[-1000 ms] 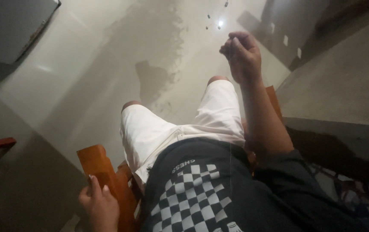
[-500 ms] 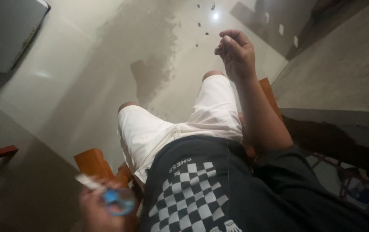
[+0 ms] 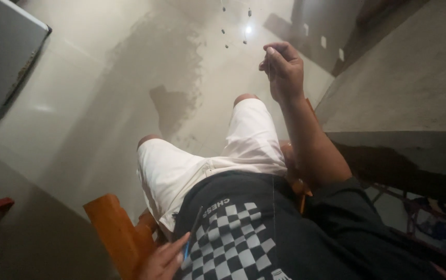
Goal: Repairing a fishing net by threading a new line through the mesh and cutting it with scissors.
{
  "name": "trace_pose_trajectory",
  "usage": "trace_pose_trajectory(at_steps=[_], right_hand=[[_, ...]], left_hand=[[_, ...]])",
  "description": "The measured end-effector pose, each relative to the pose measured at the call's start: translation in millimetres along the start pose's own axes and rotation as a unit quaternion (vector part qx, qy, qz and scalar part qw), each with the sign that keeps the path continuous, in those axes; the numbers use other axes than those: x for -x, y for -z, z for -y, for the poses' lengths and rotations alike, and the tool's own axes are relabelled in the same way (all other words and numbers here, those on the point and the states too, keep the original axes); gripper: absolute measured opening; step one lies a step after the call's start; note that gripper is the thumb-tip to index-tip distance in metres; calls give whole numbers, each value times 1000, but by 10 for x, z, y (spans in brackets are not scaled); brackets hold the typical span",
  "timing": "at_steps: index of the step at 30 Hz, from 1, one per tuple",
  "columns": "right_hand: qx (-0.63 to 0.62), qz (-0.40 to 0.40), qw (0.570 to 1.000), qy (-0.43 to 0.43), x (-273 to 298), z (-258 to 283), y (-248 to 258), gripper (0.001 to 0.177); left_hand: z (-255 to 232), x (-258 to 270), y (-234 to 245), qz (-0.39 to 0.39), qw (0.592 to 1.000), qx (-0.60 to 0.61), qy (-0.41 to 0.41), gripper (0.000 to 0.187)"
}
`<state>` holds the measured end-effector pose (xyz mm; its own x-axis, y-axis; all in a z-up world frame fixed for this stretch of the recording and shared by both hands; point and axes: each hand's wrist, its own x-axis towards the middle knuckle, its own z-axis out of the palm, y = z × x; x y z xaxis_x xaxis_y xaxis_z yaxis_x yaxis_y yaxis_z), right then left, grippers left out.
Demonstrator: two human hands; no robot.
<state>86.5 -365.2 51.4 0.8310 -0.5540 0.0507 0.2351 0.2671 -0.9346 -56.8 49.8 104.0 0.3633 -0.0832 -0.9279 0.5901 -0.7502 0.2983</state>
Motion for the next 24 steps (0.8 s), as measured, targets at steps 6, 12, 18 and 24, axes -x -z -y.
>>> trace_pose_trajectory(at_steps=[6,12,18,24], right_hand=[[-17,-30,999,-24,-35,15,22,3],[-31,2,1000,-1,-3,51,109,7],[-5,-13,1000,-19,25,90,73,5],[23,-52,998,-1,27,190,132,4]], left_hand=[[-738,263,262,155,982,-87,63,46],[-1676,-210,207,25,969,-172,-175,29],[-2637,-927,-98,-64,798,-149,-581,22],[-3055,-818,-246,-22,833,-120,-539,27]])
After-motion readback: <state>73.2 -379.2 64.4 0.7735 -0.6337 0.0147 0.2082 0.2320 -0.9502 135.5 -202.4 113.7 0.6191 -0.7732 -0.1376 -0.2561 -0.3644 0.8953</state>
